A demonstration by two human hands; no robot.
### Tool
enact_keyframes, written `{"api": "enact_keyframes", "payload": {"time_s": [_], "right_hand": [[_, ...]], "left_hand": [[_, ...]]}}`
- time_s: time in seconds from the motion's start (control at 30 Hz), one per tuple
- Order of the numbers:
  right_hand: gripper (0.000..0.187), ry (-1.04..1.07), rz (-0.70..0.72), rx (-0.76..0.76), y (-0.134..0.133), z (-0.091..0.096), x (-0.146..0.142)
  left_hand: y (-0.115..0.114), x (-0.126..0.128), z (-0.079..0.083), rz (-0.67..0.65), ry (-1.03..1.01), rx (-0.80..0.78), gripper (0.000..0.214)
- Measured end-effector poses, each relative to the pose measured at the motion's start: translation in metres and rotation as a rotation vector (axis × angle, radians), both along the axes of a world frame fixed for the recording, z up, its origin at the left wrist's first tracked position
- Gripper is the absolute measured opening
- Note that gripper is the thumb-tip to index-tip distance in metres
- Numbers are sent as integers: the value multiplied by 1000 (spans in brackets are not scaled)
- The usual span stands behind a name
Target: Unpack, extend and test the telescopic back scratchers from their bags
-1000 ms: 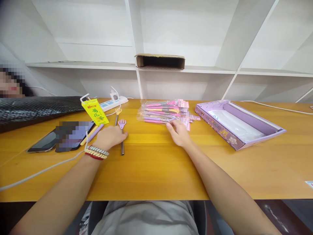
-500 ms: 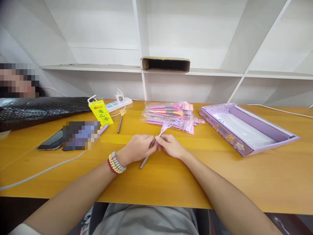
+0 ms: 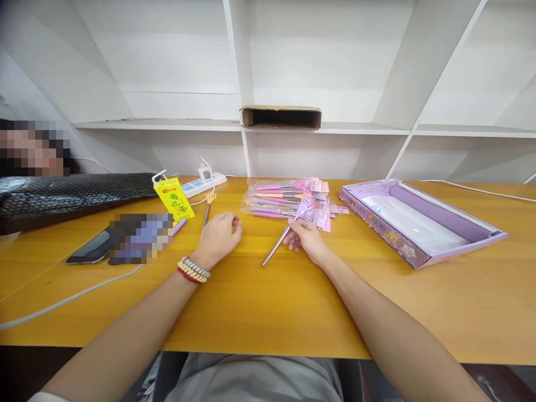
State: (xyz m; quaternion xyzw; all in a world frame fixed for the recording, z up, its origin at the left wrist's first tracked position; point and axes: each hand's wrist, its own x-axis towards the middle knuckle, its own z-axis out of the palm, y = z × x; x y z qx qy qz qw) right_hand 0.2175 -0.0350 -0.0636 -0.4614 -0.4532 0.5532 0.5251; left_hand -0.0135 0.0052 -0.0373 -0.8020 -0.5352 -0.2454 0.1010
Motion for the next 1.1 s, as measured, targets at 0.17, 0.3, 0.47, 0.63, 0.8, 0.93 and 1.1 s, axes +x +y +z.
{"api": "enact_keyframes", "payload": {"time_s": [0.17, 0.3, 0.47, 0.63, 0.8, 0.93, 1.1], "right_hand": [[39, -2, 9, 19, 0, -1, 0], [38, -10, 9, 32, 1, -3, 0], [40, -24, 14, 19, 0, -2, 2], [39, -29, 24, 30, 0, -1, 1], [39, -32, 37, 39, -1, 0, 0], [40, -51, 52, 39, -1, -1, 0], [39, -87, 56, 42, -2, -2, 1]], "left_hand": [[21, -29, 5, 380, 112, 47, 30], [31, -50, 5, 605, 70, -52, 38], [35, -63, 9, 704, 37, -221, 38], [34, -69, 16, 731, 17, -349, 35], [33, -70, 16, 729, 5, -358, 34], [33, -72, 16, 721, -10, -364, 34], [34, -78, 16, 656, -21, -371, 34]]}}
